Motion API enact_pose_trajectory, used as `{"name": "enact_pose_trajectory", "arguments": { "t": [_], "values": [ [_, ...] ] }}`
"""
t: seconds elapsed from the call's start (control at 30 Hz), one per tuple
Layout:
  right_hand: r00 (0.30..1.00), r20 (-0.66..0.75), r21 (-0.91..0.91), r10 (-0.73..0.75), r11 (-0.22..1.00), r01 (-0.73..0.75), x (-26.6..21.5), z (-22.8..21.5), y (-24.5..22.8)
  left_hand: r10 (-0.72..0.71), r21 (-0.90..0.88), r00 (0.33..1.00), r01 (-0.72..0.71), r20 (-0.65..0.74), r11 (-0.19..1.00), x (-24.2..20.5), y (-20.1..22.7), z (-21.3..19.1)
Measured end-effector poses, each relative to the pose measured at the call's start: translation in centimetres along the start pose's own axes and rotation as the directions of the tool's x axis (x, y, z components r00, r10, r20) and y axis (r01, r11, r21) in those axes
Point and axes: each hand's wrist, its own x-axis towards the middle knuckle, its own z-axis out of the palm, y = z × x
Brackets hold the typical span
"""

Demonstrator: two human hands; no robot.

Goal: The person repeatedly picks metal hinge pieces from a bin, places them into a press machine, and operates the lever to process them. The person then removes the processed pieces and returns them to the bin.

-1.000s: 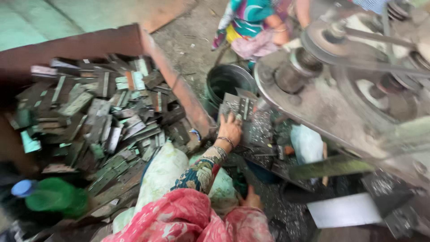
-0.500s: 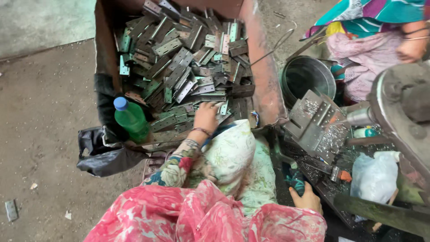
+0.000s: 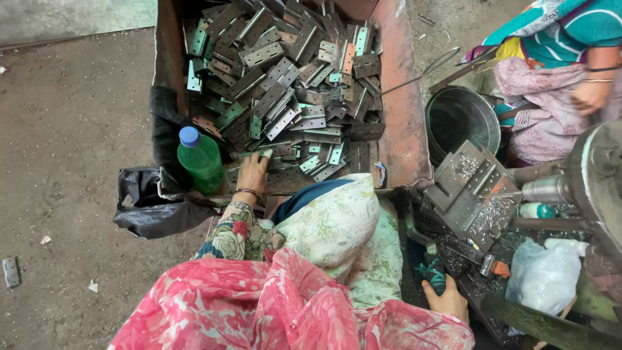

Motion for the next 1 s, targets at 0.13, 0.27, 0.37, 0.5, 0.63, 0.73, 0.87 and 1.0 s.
{"name": "enact_pose_trajectory", "arguments": {
  "t": [0.13, 0.27, 0.37, 0.5, 0.63, 0.73, 0.87, 1.0],
  "values": [
    [1.000, 0.023, 0.015, -0.006, 1.000, 0.006, 0.2, -0.2, -0.4, 0.060, -0.192, 0.998, -0.058, 0.007, 0.980, 1.2, 1.1, -0.3],
    [1.000, -0.001, 0.014, -0.006, 1.000, 0.006, -0.3, -0.3, -0.5, -0.160, -0.390, 0.979, 0.099, -0.128, 0.915, 2.9, 2.6, 0.1],
    [1.000, 0.006, 0.007, 0.021, 1.000, -0.021, -0.4, -0.3, -0.6, -0.302, -0.472, 0.943, 0.205, -0.140, 0.858, 3.7, 2.2, 0.3],
    [1.000, -0.007, 0.019, -0.019, 1.000, 0.020, -0.2, -0.1, -0.5, -0.422, -0.504, 0.898, 0.309, -0.125, 0.806, 3.8, 0.4, 0.6],
    [1.000, -0.008, 0.026, -0.019, 0.999, 0.020, -0.2, 0.2, -0.4, -0.471, -0.516, 0.876, 0.355, -0.109, 0.780, 3.8, -0.7, 1.9],
    [1.000, -0.002, 0.023, 0.002, 1.000, -0.002, -0.2, -0.1, -0.5, -0.497, -0.528, 0.861, 0.373, -0.110, 0.763, 3.2, -0.7, 3.2],
    [0.999, -0.019, 0.042, -0.025, 0.999, 0.026, -0.6, 0.0, -0.9, -0.502, -0.509, 0.848, 0.360, -0.172, 0.782, 2.8, 0.0, 3.4],
    [0.999, 0.018, 0.045, 0.042, 0.998, -0.043, -0.8, 0.0, -1.2, -0.458, -0.534, 0.866, 0.297, -0.198, 0.791, 4.5, 3.3, 0.8]
  ]
}}
